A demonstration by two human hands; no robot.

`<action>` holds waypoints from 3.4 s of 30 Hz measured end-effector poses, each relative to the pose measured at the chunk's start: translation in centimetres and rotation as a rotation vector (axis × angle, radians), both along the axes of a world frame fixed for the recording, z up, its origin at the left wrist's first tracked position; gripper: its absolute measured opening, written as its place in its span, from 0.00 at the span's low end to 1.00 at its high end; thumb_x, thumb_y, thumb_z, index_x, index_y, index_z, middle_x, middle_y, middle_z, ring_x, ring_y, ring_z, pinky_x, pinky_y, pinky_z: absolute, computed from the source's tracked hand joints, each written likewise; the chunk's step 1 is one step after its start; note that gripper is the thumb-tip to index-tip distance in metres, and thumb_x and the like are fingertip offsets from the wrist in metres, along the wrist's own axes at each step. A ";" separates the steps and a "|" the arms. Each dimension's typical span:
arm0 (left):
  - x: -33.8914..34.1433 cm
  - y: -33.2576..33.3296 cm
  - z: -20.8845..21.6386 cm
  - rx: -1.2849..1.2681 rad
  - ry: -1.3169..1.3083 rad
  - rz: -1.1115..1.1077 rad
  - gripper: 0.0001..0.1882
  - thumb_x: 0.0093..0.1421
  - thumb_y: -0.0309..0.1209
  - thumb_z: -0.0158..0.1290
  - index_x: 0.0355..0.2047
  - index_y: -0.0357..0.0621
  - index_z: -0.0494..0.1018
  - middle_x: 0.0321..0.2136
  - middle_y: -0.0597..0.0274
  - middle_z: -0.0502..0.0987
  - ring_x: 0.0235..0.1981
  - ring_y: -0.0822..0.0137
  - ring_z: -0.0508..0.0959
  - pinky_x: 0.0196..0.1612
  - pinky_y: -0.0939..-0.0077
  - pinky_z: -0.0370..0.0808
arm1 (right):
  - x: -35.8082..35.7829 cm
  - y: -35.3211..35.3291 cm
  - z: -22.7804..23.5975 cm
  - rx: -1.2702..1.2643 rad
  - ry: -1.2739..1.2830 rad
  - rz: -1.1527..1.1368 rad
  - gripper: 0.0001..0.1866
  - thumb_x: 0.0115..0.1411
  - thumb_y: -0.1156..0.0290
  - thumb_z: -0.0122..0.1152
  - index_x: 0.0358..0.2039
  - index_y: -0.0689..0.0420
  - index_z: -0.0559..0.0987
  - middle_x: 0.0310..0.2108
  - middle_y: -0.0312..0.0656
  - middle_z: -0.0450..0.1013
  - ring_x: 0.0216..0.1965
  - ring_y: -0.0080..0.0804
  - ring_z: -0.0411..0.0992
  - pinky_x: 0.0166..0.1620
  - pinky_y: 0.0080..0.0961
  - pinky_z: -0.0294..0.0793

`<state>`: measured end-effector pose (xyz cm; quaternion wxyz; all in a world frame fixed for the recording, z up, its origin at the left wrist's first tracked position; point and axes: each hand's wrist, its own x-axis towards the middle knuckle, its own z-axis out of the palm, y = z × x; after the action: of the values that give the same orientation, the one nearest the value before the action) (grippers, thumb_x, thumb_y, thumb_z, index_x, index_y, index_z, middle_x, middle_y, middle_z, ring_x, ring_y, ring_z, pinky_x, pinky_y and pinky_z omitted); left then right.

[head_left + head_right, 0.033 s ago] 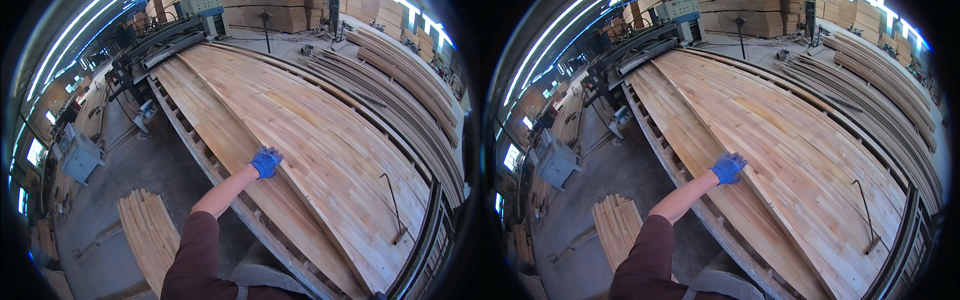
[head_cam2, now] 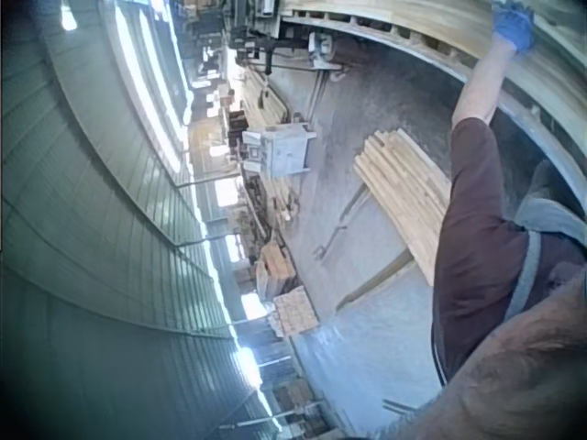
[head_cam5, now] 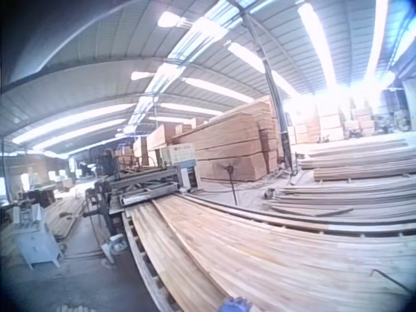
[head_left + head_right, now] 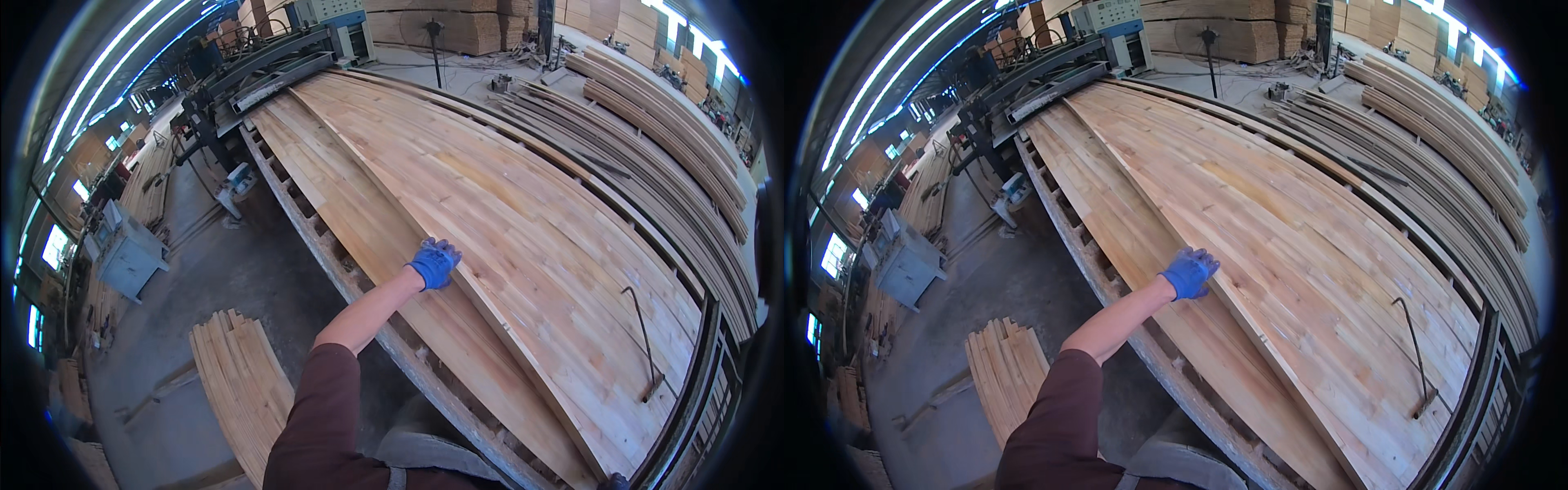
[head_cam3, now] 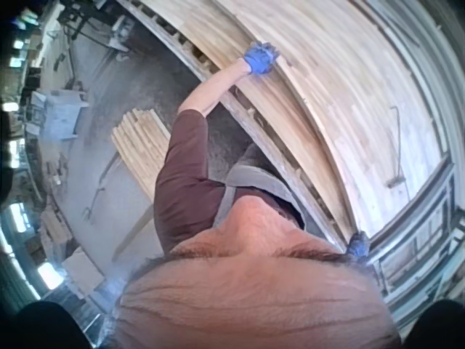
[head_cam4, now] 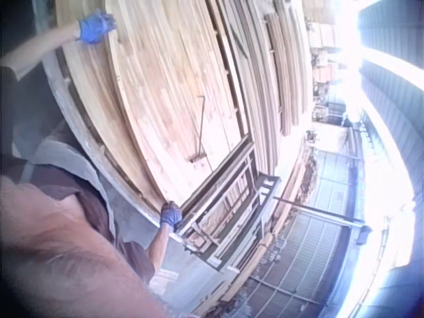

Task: The person arranges long wooden planks on a large metal rack in a workshop. They use a metal crowbar to adjust the position of the planks and a white block to clean or smooth the rack's surface. The person also handles a long metal bar, placing it on the rack before continuing to organize the wood.

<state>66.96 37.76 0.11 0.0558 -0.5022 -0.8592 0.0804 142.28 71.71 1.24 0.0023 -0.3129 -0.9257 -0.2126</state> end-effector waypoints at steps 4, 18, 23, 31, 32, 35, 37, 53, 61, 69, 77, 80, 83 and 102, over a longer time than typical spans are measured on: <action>-6.2 -1.0 1.5 -0.078 -0.057 -0.019 0.23 0.51 0.50 0.63 0.43 0.51 0.80 0.40 0.58 0.82 0.46 0.54 0.80 0.51 0.54 0.71 | -10.1 -4.7 0.2 -0.034 0.020 0.074 0.10 0.61 0.56 0.59 0.29 0.47 0.78 0.24 0.35 0.74 0.24 0.28 0.73 0.25 0.31 0.73; 3.3 -4.7 -3.0 0.192 -0.241 -0.294 0.17 0.48 0.48 0.64 0.31 0.51 0.80 0.32 0.58 0.82 0.38 0.56 0.81 0.40 0.56 0.74 | -2.8 -3.6 -1.7 -0.336 -0.423 -0.667 0.18 0.60 0.57 0.58 0.49 0.47 0.80 0.41 0.44 0.80 0.43 0.43 0.79 0.44 0.41 0.79; 5.1 -6.1 -1.9 0.196 -0.202 -0.233 0.16 0.47 0.48 0.65 0.30 0.52 0.80 0.33 0.61 0.82 0.39 0.58 0.80 0.42 0.60 0.73 | -2.0 -4.6 -2.1 -0.386 -0.430 -0.666 0.19 0.59 0.56 0.60 0.48 0.48 0.80 0.41 0.45 0.80 0.42 0.42 0.79 0.44 0.41 0.78; 3.3 -5.8 -2.2 0.178 -0.256 -0.267 0.21 0.50 0.50 0.62 0.38 0.50 0.79 0.36 0.58 0.81 0.40 0.56 0.80 0.50 0.54 0.70 | -10.8 -8.6 0.1 -0.503 -0.348 -0.497 0.20 0.57 0.55 0.63 0.47 0.51 0.80 0.39 0.46 0.79 0.42 0.41 0.78 0.45 0.40 0.77; 2.8 -6.0 -2.4 0.197 -0.258 -0.284 0.22 0.50 0.50 0.62 0.40 0.50 0.79 0.37 0.58 0.81 0.41 0.55 0.80 0.52 0.53 0.69 | -13.3 -9.3 0.4 -0.538 -0.326 -0.451 0.20 0.57 0.55 0.63 0.46 0.51 0.80 0.39 0.46 0.79 0.42 0.41 0.78 0.46 0.40 0.77; 0.4 -7.3 -2.6 0.175 -0.322 -0.281 0.31 0.51 0.50 0.61 0.52 0.46 0.76 0.43 0.54 0.80 0.47 0.53 0.78 0.58 0.50 0.66 | -23.3 -12.0 -0.2 -0.686 -0.081 -0.182 0.18 0.56 0.60 0.64 0.45 0.56 0.80 0.33 0.46 0.79 0.38 0.39 0.78 0.42 0.38 0.77; -2.2 -10.2 -2.4 0.252 -0.293 -0.272 0.34 0.51 0.50 0.61 0.55 0.45 0.75 0.46 0.54 0.79 0.50 0.53 0.76 0.59 0.49 0.65 | -36.7 -18.9 1.9 -0.436 0.256 0.298 0.14 0.53 0.61 0.64 0.37 0.54 0.81 0.27 0.46 0.78 0.30 0.43 0.77 0.35 0.43 0.76; -29.4 -50.9 2.8 0.650 -0.307 0.155 0.21 0.55 0.47 0.61 0.42 0.45 0.82 0.32 0.54 0.84 0.32 0.54 0.84 0.38 0.59 0.80 | -99.1 -44.4 -6.5 -0.665 0.177 0.294 0.14 0.51 0.60 0.63 0.33 0.56 0.83 0.35 0.56 0.79 0.40 0.56 0.78 0.45 0.47 0.78; -45.8 -58.5 0.4 0.509 -0.463 0.181 0.23 0.53 0.36 0.67 0.47 0.37 0.80 0.43 0.44 0.82 0.45 0.47 0.81 0.51 0.59 0.77 | -99.7 -47.1 -4.6 -0.601 0.245 0.201 0.08 0.47 0.67 0.62 0.27 0.56 0.82 0.32 0.51 0.78 0.37 0.53 0.78 0.41 0.47 0.78; -63.4 -59.1 5.1 0.228 -0.043 -0.192 0.33 0.61 0.48 0.60 0.58 0.36 0.71 0.54 0.43 0.76 0.52 0.46 0.79 0.55 0.55 0.76 | -99.6 -52.7 -3.9 -0.392 0.370 0.073 0.05 0.44 0.65 0.65 0.23 0.51 0.81 0.26 0.44 0.78 0.32 0.47 0.78 0.34 0.45 0.77; -79.3 -55.5 6.8 -0.066 0.128 -0.190 0.44 0.60 0.57 0.55 0.66 0.35 0.63 0.63 0.40 0.68 0.65 0.47 0.67 0.67 0.58 0.66 | -93.6 -57.6 0.7 -0.319 0.294 -0.142 0.04 0.45 0.67 0.65 0.24 0.50 0.83 0.27 0.44 0.80 0.33 0.48 0.80 0.34 0.45 0.78; -80.5 -54.1 6.3 -0.161 0.073 -0.212 0.37 0.64 0.53 0.54 0.63 0.38 0.68 0.60 0.43 0.72 0.62 0.50 0.71 0.64 0.58 0.70 | -88.5 -56.8 0.2 -0.290 0.187 -0.343 0.04 0.45 0.68 0.64 0.24 0.50 0.83 0.28 0.45 0.80 0.34 0.47 0.80 0.34 0.44 0.78; -87.5 -57.1 -2.8 0.321 0.074 -0.392 0.23 0.46 0.39 0.70 0.40 0.40 0.81 0.35 0.44 0.81 0.39 0.46 0.81 0.44 0.55 0.77 | -86.8 -52.2 -1.2 -0.147 0.248 -0.301 0.05 0.44 0.65 0.64 0.21 0.51 0.83 0.24 0.46 0.79 0.30 0.50 0.79 0.32 0.46 0.78; -42.6 -30.3 -5.0 0.332 -0.287 -0.420 0.12 0.45 0.39 0.59 0.26 0.44 0.80 0.25 0.50 0.79 0.30 0.51 0.80 0.32 0.52 0.73 | -88.4 -48.7 -4.2 -0.303 -0.074 0.012 0.10 0.39 0.62 0.68 0.21 0.50 0.78 0.26 0.44 0.77 0.32 0.46 0.76 0.39 0.44 0.75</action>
<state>24.41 7.47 -4.90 0.0307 -0.6592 -0.7369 -0.1463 53.83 23.00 -3.00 -0.0780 -0.2961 -0.9485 -0.0816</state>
